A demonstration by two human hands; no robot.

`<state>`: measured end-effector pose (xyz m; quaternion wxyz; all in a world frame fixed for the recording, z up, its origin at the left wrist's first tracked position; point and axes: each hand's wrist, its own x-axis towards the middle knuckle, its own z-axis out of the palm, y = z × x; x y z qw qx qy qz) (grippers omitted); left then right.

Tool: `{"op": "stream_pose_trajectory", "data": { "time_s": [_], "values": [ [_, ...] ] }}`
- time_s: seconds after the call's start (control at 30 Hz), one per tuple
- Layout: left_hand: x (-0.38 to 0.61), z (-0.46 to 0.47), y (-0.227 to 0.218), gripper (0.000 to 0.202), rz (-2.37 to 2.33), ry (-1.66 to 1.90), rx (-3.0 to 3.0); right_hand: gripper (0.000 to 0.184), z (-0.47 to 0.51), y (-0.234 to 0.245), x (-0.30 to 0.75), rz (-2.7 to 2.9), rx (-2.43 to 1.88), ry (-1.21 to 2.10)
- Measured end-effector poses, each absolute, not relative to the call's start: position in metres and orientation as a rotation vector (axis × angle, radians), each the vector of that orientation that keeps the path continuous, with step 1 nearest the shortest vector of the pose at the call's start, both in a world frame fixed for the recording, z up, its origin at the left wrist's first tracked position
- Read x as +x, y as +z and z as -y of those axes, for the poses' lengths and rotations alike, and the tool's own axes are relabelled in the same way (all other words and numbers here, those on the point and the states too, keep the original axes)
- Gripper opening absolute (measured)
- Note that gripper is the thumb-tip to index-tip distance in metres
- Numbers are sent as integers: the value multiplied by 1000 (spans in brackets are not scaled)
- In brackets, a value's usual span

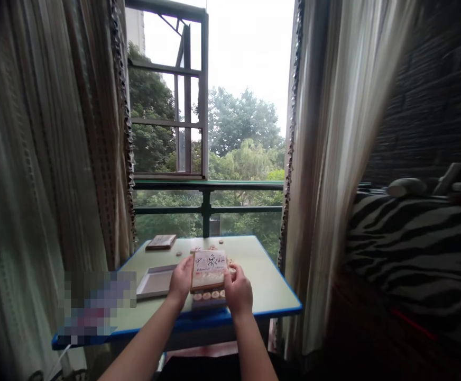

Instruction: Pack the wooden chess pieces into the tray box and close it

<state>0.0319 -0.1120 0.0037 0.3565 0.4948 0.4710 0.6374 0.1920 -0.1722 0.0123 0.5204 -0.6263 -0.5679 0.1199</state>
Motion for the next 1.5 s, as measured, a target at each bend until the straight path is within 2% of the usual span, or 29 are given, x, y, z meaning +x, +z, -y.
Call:
{"op": "stream_pose_trajectory", "data": {
  "time_s": [0.23, 0.4, 0.7, 1.1, 1.5],
  "values": [
    [32, 104, -35, 37, -1664, 1549, 1551, 36, 163, -15, 203, 1512, -1560, 285],
    [31, 102, -40, 37, -1814, 1463, 1601, 34, 162, -20, 199, 1545, -1644, 255],
    [28, 102, -34, 38, -1924, 1208, 1655, 31, 165, -19, 196, 1594, -1724, 189],
    [21, 97, -38, 30, -1850, 1262, 1632, 39, 164, -17, 196, 1676, -1738, 169],
    [26, 102, -37, 34, -1955, 1169, 1745, 32, 162, -20, 195, 1737, -1811, 116]
  ]
}}
